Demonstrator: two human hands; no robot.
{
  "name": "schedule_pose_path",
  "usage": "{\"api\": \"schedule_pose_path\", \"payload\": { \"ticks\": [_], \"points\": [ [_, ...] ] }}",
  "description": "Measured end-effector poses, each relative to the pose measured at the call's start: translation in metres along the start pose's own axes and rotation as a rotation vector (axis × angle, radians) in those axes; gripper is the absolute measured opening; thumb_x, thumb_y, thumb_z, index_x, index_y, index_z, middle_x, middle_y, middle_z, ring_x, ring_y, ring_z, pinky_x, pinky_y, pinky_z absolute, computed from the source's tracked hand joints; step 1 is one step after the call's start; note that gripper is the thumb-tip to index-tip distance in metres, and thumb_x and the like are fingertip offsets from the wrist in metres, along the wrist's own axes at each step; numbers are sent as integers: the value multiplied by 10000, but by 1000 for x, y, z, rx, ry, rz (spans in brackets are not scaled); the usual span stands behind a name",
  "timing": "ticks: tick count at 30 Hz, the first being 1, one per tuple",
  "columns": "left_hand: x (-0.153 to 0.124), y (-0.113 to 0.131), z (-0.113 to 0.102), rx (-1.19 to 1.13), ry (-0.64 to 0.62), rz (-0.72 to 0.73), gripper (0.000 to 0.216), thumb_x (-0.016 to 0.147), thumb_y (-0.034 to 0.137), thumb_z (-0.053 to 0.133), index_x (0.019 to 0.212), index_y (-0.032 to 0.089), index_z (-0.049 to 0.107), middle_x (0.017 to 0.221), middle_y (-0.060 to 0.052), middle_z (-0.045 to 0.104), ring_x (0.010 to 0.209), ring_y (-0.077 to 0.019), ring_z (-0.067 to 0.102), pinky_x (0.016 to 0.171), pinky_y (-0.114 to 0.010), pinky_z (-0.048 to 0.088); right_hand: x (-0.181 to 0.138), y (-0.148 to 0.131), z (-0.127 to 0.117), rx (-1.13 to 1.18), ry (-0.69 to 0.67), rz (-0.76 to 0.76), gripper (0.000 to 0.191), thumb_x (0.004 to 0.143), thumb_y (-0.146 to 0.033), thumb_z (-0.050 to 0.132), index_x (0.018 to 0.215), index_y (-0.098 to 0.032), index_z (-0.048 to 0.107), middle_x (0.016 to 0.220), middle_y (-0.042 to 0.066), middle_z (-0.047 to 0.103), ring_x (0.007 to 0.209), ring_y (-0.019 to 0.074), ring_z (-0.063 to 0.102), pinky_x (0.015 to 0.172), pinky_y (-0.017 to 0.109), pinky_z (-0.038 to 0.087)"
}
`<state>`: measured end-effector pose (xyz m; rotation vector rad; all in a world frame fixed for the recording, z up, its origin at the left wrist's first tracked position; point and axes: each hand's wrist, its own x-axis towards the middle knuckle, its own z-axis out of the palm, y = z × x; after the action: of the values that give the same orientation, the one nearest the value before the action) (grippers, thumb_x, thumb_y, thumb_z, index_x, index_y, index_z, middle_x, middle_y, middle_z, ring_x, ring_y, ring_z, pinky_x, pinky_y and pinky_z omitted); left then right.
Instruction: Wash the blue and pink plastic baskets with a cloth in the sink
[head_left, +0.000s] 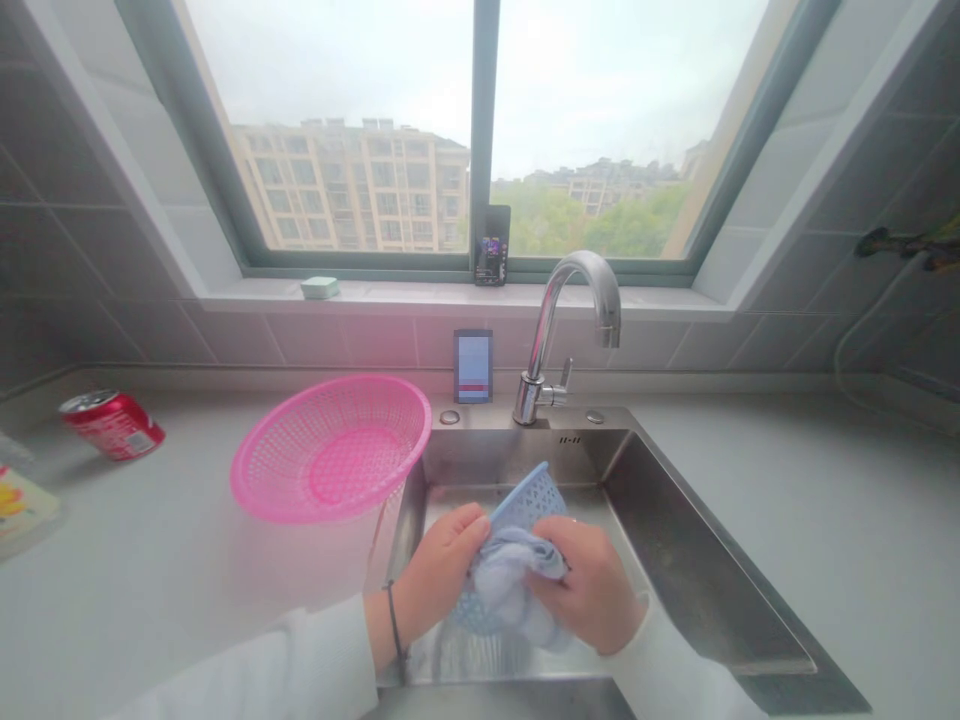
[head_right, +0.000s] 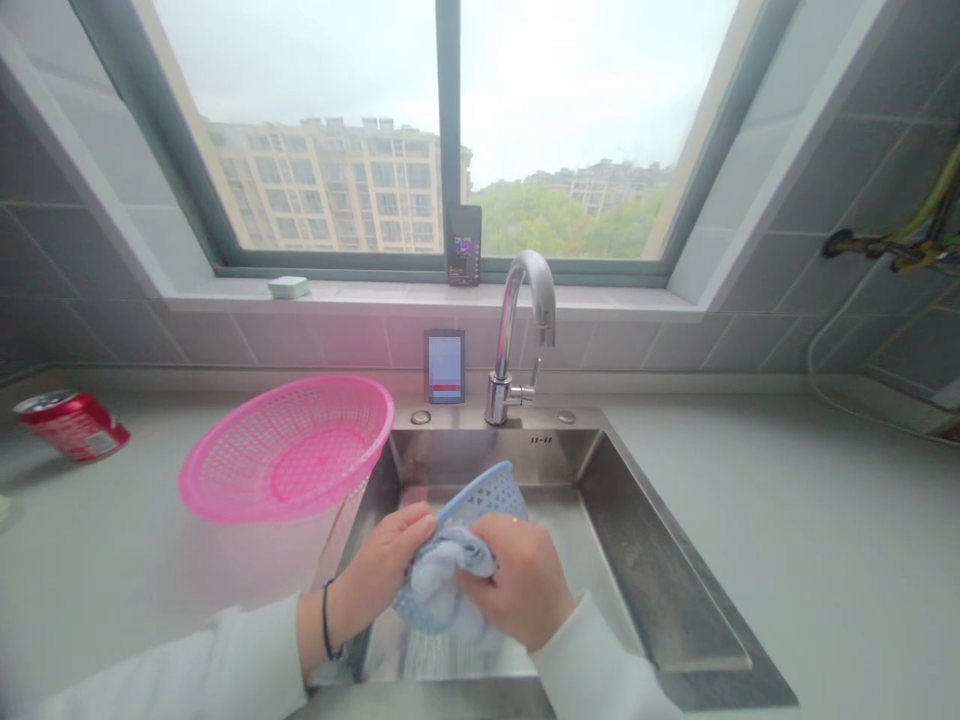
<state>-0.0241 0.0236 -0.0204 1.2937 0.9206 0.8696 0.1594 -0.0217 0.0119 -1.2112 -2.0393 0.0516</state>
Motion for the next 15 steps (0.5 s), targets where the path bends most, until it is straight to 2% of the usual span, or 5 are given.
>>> {"api": "schedule_pose_path", "payload": {
  "ticks": [4, 6, 8, 12, 15],
  "points": [
    [-1, -3, 4, -35, -14, -99, 474, 773, 653, 569, 670, 211, 432, 563, 81, 345, 481, -89, 325, 454, -210, 252, 8, 45, -29, -4, 160, 384, 269, 845, -445, 557, 705, -219, 599, 562, -15, 616, 512, 153, 580, 513, 248, 410],
    [0, -5, 4, -33, 0, -96, 479, 765, 659, 578, 669, 211, 435, 559, 82, 346, 477, -88, 332, 448, -208, 255, 9, 50, -32, -6, 177, 438, 264, 835, -444, 564, 704, -218, 596, 557, -17, 612, 514, 158, 583, 511, 249, 411],
    [1, -6, 3, -17, 29, -88, 479, 763, 662, 573, 671, 213, 436, 558, 82, 348, 472, -89, 337, 443, -211, 261, 6, 38, -22, 9, 138, 373, 226, 821, -402, 576, 692, -217, 584, 564, -17, 613, 511, 150, 570, 515, 246, 404],
    [5, -4, 1, 17, 79, -17, 459, 782, 629, 563, 654, 211, 425, 579, 70, 379, 514, -99, 363, 477, -223, 301, -2, -5, 10, 27, -13, 131, 122, 762, -288, 605, 672, -215, 567, 595, -5, 639, 531, 142, 572, 530, 241, 376],
    [5, 0, 1, 12, 89, 42, 468, 776, 604, 598, 618, 202, 417, 586, 62, 393, 558, -101, 368, 521, -224, 317, -2, -11, 16, 8, -57, 54, 131, 759, -298, 603, 664, -212, 577, 597, 8, 650, 543, 151, 587, 538, 249, 369]
  ]
}}
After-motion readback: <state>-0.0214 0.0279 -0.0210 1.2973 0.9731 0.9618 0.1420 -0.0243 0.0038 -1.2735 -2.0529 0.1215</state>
